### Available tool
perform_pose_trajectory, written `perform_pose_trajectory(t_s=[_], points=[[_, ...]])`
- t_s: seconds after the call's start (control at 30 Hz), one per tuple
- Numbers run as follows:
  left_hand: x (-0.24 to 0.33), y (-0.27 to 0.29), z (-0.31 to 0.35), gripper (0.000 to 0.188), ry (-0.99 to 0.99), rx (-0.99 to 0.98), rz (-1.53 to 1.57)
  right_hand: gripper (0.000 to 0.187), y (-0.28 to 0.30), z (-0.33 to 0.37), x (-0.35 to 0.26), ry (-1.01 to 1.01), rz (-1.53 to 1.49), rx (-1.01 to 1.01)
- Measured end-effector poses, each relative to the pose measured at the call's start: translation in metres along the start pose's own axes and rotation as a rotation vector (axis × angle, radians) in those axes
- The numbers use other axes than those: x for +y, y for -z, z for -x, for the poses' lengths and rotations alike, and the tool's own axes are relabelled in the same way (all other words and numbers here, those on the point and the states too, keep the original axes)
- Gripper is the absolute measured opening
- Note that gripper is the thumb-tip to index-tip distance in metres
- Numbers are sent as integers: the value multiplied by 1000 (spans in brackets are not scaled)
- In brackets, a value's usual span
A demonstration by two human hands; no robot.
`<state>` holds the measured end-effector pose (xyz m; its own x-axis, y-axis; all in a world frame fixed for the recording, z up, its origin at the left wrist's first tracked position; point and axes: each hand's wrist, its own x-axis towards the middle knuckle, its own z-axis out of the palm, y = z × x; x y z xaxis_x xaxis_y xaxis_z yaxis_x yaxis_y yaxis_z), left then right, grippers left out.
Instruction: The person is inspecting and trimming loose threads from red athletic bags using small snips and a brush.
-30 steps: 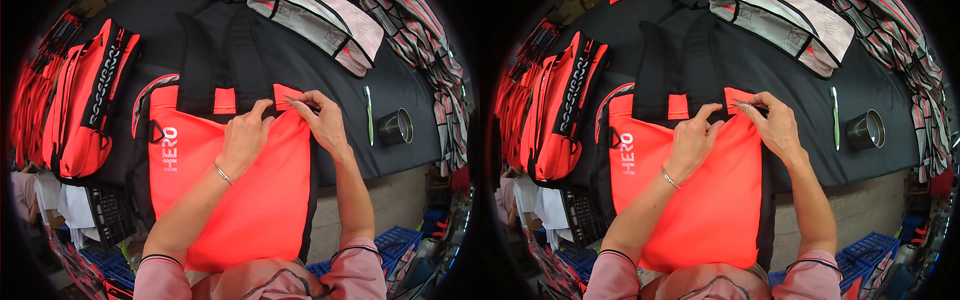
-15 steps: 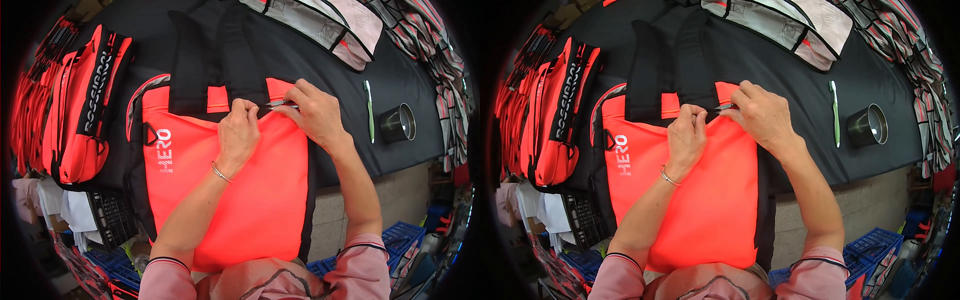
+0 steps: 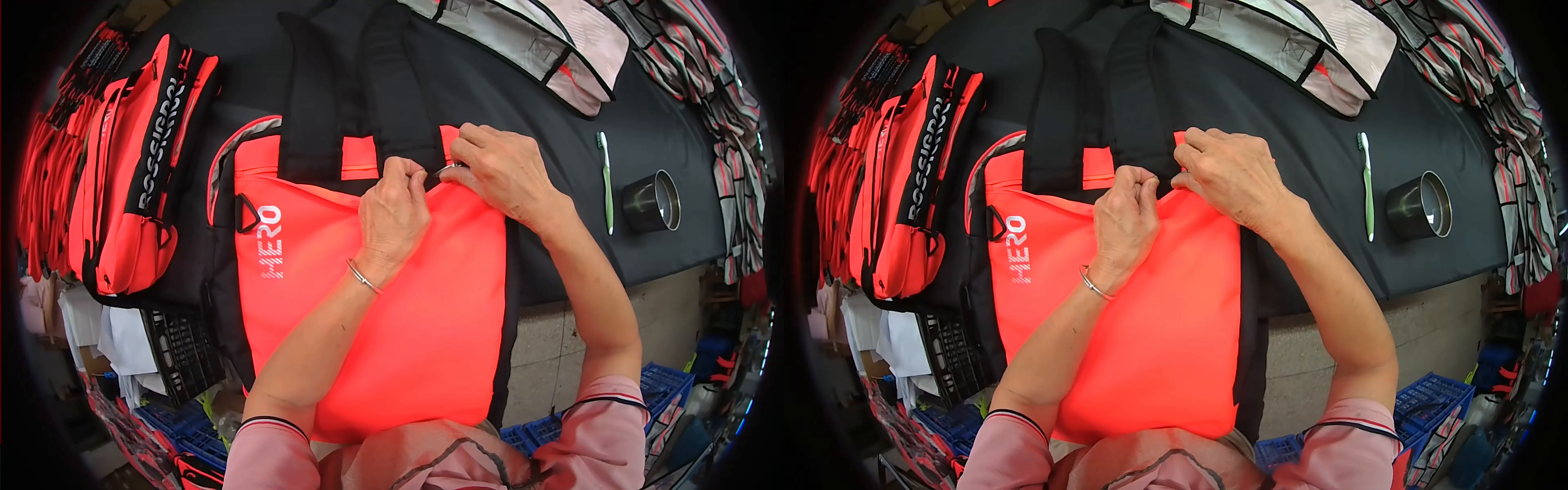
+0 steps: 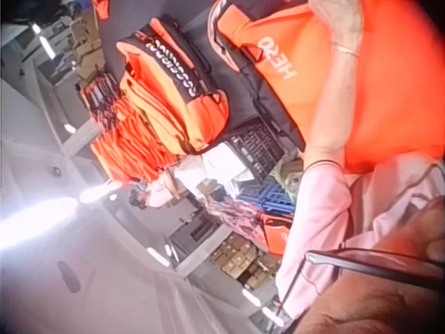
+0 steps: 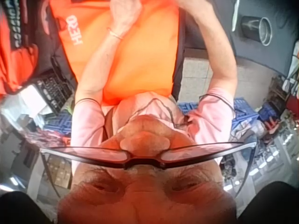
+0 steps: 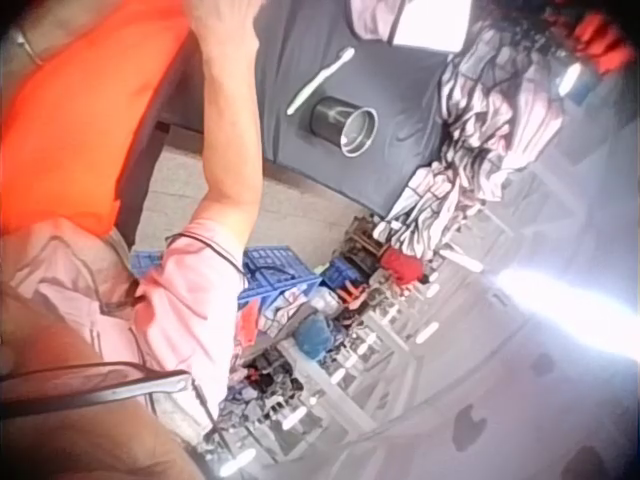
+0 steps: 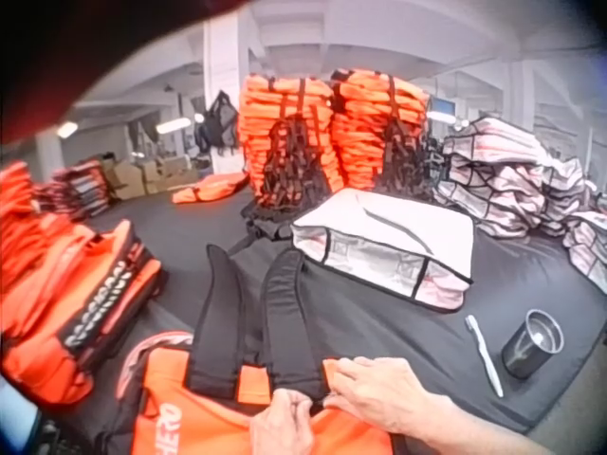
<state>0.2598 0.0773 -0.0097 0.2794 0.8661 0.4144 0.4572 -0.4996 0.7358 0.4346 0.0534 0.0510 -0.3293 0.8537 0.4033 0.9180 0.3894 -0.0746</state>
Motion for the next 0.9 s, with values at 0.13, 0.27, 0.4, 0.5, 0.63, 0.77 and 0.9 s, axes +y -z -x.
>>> perform_pose_trajectory(t_s=[0.13,0.27,0.4,0.5,0.63,0.77,0.9], points=[[9,13,15,9,3,-58,36,29,6,6,5,-133,-87,-43],[18,28,52,18,-468,-149,-75,28,12,9,-2,-244,-187,56],[17,25,54,15,-504,-185,-91,28,-6,-3,-23,-47,-129,98],[19,23,55,16,-498,-155,-86,28,-23,-12,-27,26,-113,53],[22,27,54,23,-456,-152,-84,29,-24,-19,-28,72,-29,-21],[28,41,67,18,-557,-217,163,31,-20,-8,-24,-74,-86,-58],[41,81,78,18,-673,-593,567,36,-16,-4,-30,-382,-274,-50]])
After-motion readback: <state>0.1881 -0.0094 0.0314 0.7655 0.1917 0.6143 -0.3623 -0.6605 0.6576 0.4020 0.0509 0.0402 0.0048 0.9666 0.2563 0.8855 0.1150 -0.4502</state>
